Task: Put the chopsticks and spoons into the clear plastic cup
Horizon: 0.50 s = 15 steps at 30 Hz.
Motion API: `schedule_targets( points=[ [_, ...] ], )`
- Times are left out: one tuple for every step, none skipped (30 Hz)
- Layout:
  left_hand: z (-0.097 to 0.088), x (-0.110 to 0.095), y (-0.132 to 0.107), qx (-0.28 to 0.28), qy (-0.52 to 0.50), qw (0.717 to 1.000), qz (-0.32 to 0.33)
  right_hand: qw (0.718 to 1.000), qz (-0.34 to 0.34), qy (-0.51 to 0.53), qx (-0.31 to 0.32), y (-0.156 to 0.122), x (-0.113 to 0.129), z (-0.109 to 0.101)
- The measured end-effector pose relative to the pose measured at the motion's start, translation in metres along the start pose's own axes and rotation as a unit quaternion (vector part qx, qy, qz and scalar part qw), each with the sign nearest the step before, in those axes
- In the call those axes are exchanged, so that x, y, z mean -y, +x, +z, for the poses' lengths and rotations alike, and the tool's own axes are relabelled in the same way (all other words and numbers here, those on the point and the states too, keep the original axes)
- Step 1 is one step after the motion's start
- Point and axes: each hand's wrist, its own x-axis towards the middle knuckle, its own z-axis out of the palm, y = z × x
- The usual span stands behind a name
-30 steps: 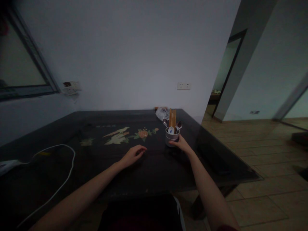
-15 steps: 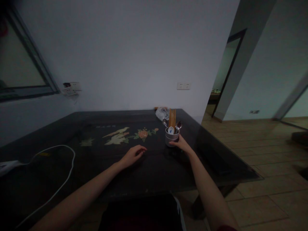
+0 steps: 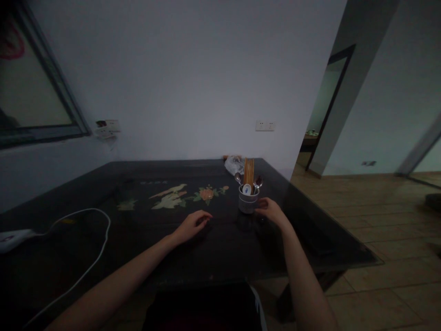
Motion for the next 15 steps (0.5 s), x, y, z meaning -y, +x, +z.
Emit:
schedule_targets(
  points=[
    [0.0, 0.0, 0.0, 0.0, -0.001, 1.0, -0.003, 0.999, -0.011, -0.025, -0.033, -0.004, 0.002, -0.003],
    [0.0, -0.001, 0.0, 0.001, -0.003, 1.0, -0.005, 0.997, -0.028, -0.038, -0.064, -0.009, 0.007, -0.005],
    [0.0, -0.001, 0.0, 0.001, -0.007, 1.0, -0.006, 0.995, -0.051, -0.035, -0.083, -0.015, 0.014, -0.004],
    [0.0, -0.001, 0.0, 0.001, -0.01, 1.0, -0.006, 0.993, -0.077, -0.018, -0.085, -0.021, 0.024, -0.001],
    [0.0, -0.001, 0.0, 0.001, -0.013, 1.0, -0.006, 0.992, -0.101, -0.003, -0.07, -0.026, 0.036, 0.005],
    [0.0, -0.001, 0.0, -0.001, -0.014, 1.0, -0.006, 0.992, -0.119, 0.009, -0.043, -0.032, 0.05, 0.014],
    [0.001, 0.0, 0.0, -0.003, -0.013, 1.0, -0.007, 0.991, -0.134, 0.021, -0.009, -0.036, 0.064, 0.025],
    [0.001, 0.0, 0.0, -0.006, -0.008, 1.0, -0.009, 0.988, -0.149, 0.032, 0.029, -0.039, 0.077, 0.038],
    [0.001, 0.001, 0.0, -0.01, -0.002, 1.0, -0.012, 0.983, -0.165, 0.034, 0.071, -0.04, 0.09, 0.053],
    [0.001, 0.002, 0.001, -0.014, 0.007, 1.0, -0.015, 0.977, -0.179, 0.024, 0.11, -0.041, 0.1, 0.067],
    [0.001, 0.003, 0.001, -0.019, 0.016, 1.0, -0.018, 0.972, -0.189, 0.011, 0.141, -0.04, 0.107, 0.082],
    [0.001, 0.004, 0.001, -0.024, 0.024, 0.999, -0.022, 0.965, -0.2, -0.007, 0.167, -0.039, 0.112, 0.096],
    [0.001, 0.006, 0.001, -0.031, 0.031, 0.999, -0.027, 0.959, -0.211, -0.023, 0.188, -0.038, 0.114, 0.109],
    [0.001, 0.007, 0.002, -0.037, 0.036, 0.998, -0.032, 0.953, -0.219, -0.034, 0.209, -0.037, 0.113, 0.12],
    [0.0, 0.008, 0.002, -0.042, 0.04, 0.998, -0.039, 0.949, -0.216, -0.043, 0.224, -0.037, 0.111, 0.129]
  ],
)
